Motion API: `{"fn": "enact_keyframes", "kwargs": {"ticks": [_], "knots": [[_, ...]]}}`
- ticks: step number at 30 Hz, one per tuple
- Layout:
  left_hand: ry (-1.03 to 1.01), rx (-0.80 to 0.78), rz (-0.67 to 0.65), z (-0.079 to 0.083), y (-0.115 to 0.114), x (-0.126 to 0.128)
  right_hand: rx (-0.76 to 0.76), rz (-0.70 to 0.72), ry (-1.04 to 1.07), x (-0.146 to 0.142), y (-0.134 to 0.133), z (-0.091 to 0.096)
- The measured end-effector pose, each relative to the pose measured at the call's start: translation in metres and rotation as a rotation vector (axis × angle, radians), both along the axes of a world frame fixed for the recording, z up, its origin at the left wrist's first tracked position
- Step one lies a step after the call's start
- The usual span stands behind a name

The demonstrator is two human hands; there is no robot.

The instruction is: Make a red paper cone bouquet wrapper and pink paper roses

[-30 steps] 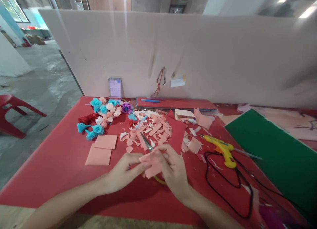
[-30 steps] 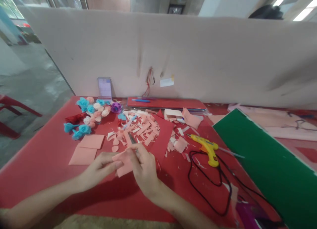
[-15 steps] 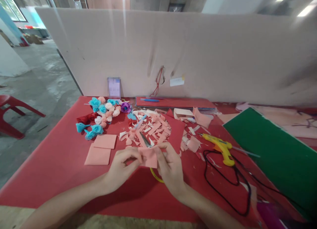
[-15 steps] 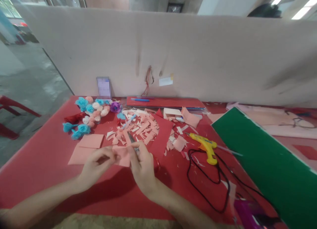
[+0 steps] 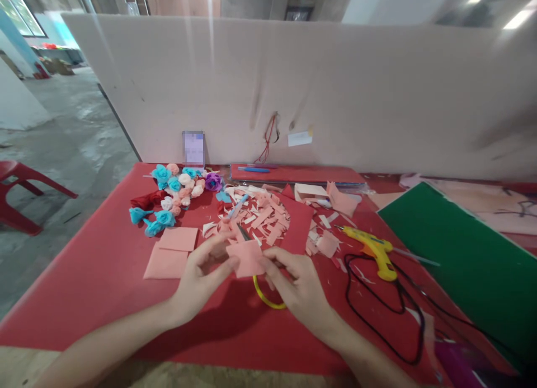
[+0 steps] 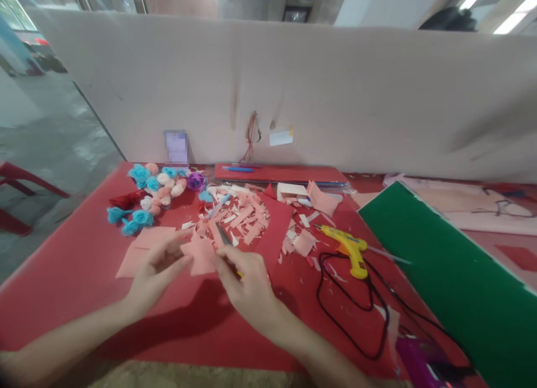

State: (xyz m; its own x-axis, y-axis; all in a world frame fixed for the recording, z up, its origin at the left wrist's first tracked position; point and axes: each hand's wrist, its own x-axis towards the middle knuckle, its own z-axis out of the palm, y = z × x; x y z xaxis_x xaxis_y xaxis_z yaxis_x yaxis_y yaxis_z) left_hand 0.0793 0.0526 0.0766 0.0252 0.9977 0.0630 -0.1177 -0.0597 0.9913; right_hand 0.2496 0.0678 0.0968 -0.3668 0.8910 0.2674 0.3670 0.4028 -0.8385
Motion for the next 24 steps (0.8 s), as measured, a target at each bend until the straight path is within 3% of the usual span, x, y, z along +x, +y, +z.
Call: {"fn": "enact_keyframes", "kwargs": {"ticks": [2, 5, 8, 13, 17, 21, 24], "knots": [[-0.048, -0.014, -0.090, 0.004, 0.004, -0.002, -0.032, 0.064, -0.029, 0.003, 0.002, 0.001], [0.058, -0.068, -0.251, 0.013, 0.010, -0.004, -0.100, 0.191, -0.120, 0.005, 0.005, 0.001], [0.155, -0.092, -0.278, 0.017, 0.013, -0.004, -0.143, 0.238, -0.165, 0.002, 0.009, -0.003], [0.093, -0.076, -0.157, 0.011, 0.011, -0.002, -0.142, 0.214, -0.086, -0.006, 0.012, -0.013], [0.083, 0.044, -0.048, 0.008, 0.011, -0.004, -0.182, 0.129, 0.055, -0.006, 0.013, -0.011], [0.119, 0.094, -0.175, 0.009, 0.008, -0.005, -0.214, 0.012, 0.154, -0.003, 0.014, -0.002], [0.229, 0.148, -0.292, 0.011, 0.007, -0.005, -0.199, 0.022, 0.138, -0.003, 0.014, -0.001]]}}
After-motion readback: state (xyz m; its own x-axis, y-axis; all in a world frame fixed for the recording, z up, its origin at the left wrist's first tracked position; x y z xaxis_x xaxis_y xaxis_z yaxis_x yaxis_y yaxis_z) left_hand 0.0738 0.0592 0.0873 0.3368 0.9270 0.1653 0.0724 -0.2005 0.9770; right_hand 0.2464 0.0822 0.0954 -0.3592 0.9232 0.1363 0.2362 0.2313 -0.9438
